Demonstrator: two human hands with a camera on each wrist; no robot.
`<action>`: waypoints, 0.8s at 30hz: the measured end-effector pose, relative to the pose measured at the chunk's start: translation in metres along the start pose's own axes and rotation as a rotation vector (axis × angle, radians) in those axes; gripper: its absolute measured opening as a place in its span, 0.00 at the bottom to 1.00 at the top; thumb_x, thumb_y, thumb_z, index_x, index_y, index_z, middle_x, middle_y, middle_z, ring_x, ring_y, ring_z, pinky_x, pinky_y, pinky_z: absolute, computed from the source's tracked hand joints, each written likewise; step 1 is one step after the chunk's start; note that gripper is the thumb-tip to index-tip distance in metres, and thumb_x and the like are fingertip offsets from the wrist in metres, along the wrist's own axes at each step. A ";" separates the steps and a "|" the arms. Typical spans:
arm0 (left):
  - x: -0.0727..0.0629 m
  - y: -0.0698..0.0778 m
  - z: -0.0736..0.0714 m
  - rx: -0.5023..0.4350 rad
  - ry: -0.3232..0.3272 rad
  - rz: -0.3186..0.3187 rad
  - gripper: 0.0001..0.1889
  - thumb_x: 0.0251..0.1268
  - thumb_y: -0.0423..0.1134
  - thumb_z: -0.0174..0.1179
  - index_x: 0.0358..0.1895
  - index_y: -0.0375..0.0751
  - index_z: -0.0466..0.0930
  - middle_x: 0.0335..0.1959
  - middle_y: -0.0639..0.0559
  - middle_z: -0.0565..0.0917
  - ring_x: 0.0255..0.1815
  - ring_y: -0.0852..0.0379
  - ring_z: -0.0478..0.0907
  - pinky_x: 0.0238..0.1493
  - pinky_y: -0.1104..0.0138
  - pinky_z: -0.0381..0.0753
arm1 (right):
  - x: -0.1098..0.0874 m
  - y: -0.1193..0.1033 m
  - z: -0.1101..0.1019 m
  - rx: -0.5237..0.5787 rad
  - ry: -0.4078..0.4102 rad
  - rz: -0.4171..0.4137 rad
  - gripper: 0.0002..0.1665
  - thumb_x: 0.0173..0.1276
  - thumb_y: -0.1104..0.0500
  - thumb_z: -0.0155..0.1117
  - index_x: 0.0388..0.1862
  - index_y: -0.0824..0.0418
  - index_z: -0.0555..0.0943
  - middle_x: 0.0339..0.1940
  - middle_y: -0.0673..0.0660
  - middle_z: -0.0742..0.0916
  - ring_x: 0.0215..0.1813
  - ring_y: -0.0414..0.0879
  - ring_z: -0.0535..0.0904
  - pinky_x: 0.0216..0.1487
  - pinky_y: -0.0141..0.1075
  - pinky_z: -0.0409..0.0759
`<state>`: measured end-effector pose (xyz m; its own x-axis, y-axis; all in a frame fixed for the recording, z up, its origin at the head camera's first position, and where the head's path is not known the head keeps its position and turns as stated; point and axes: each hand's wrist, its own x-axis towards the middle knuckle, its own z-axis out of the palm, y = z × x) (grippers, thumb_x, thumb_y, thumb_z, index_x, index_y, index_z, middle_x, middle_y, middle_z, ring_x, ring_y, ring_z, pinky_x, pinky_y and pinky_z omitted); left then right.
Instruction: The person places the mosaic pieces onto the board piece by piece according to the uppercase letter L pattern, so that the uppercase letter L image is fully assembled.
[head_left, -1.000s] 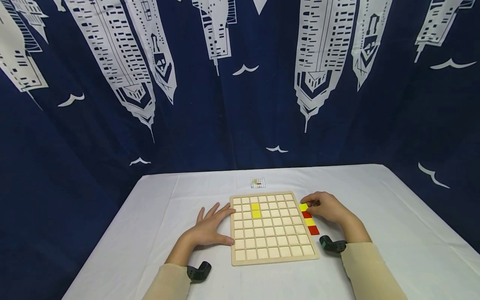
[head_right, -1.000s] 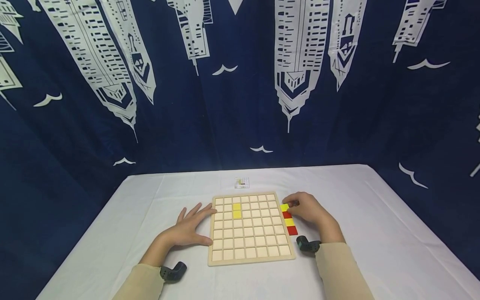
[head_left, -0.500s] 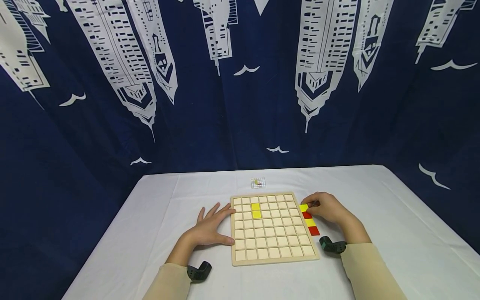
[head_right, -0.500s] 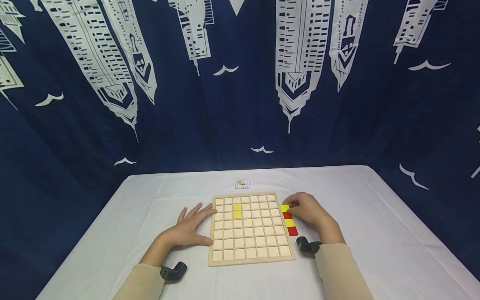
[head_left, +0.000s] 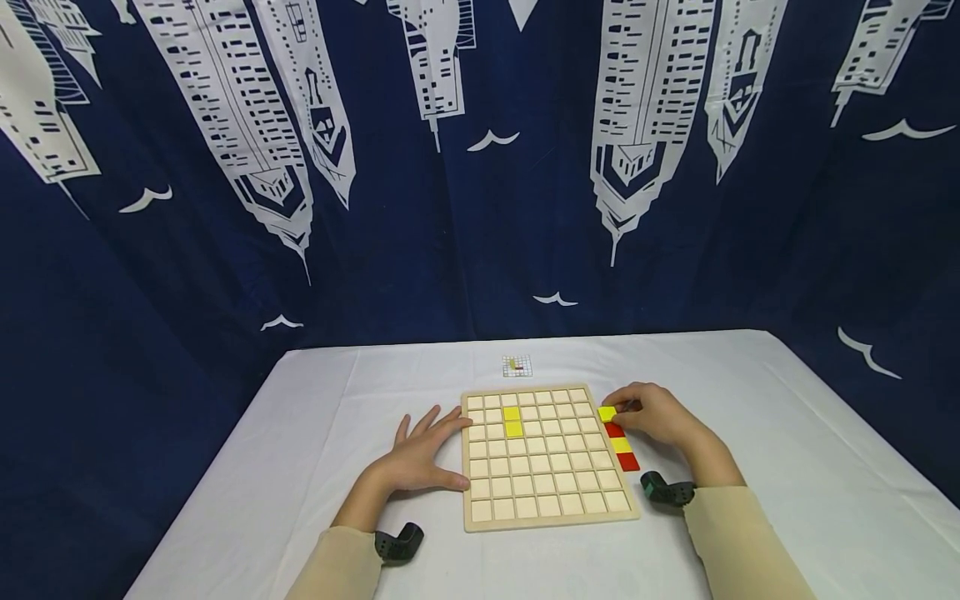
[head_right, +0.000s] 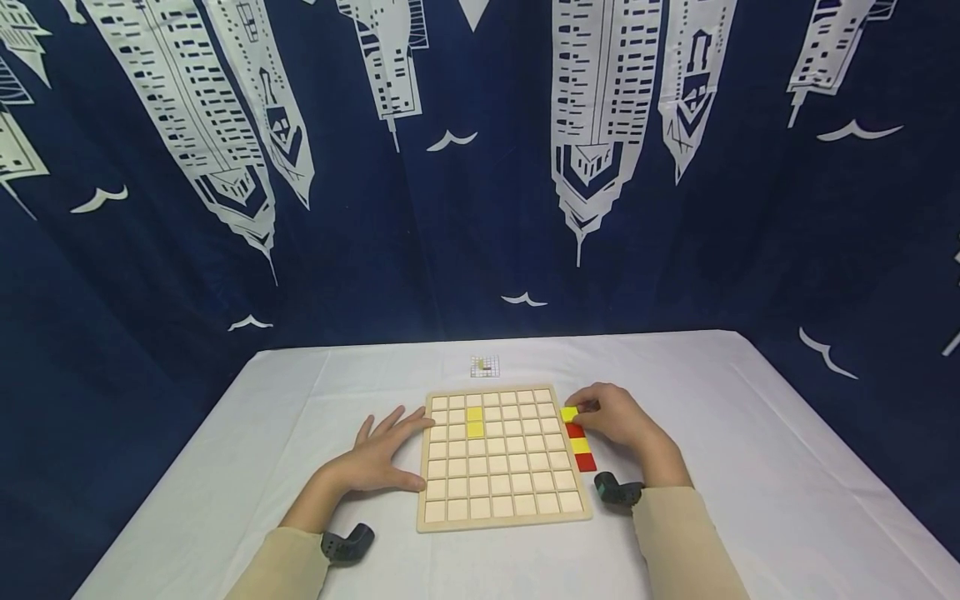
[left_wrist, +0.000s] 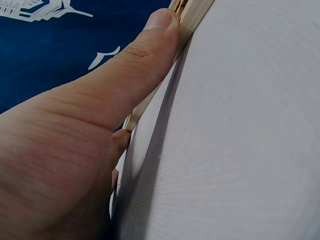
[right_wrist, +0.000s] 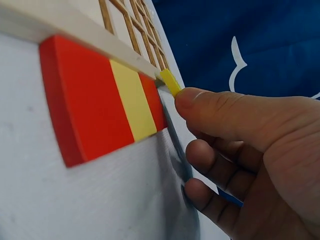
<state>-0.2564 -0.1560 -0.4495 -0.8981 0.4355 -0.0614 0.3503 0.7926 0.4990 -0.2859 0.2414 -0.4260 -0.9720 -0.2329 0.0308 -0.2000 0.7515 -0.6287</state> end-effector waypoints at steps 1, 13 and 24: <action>0.000 0.000 0.000 -0.004 -0.003 -0.001 0.52 0.41 0.66 0.74 0.75 0.61 0.63 0.83 0.51 0.54 0.85 0.40 0.39 0.76 0.32 0.25 | 0.000 0.000 0.000 0.002 -0.002 -0.005 0.12 0.64 0.64 0.69 0.47 0.61 0.87 0.36 0.54 0.83 0.40 0.47 0.74 0.41 0.35 0.74; -0.001 0.001 -0.001 -0.016 -0.006 0.000 0.51 0.42 0.65 0.75 0.75 0.62 0.63 0.83 0.52 0.53 0.85 0.40 0.38 0.77 0.33 0.24 | 0.004 -0.007 0.004 0.012 -0.005 -0.023 0.12 0.64 0.62 0.70 0.48 0.59 0.87 0.39 0.54 0.84 0.40 0.47 0.74 0.41 0.35 0.76; -0.001 0.001 0.000 -0.012 -0.009 0.010 0.53 0.43 0.64 0.74 0.77 0.58 0.61 0.83 0.50 0.52 0.85 0.39 0.38 0.76 0.33 0.25 | 0.006 -0.018 0.010 0.030 -0.020 -0.089 0.14 0.63 0.61 0.72 0.49 0.58 0.86 0.40 0.55 0.85 0.39 0.46 0.74 0.37 0.31 0.76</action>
<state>-0.2549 -0.1558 -0.4484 -0.8922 0.4472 -0.0642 0.3559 0.7833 0.5097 -0.2869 0.2201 -0.4217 -0.9479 -0.3103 0.0726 -0.2815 0.7083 -0.6473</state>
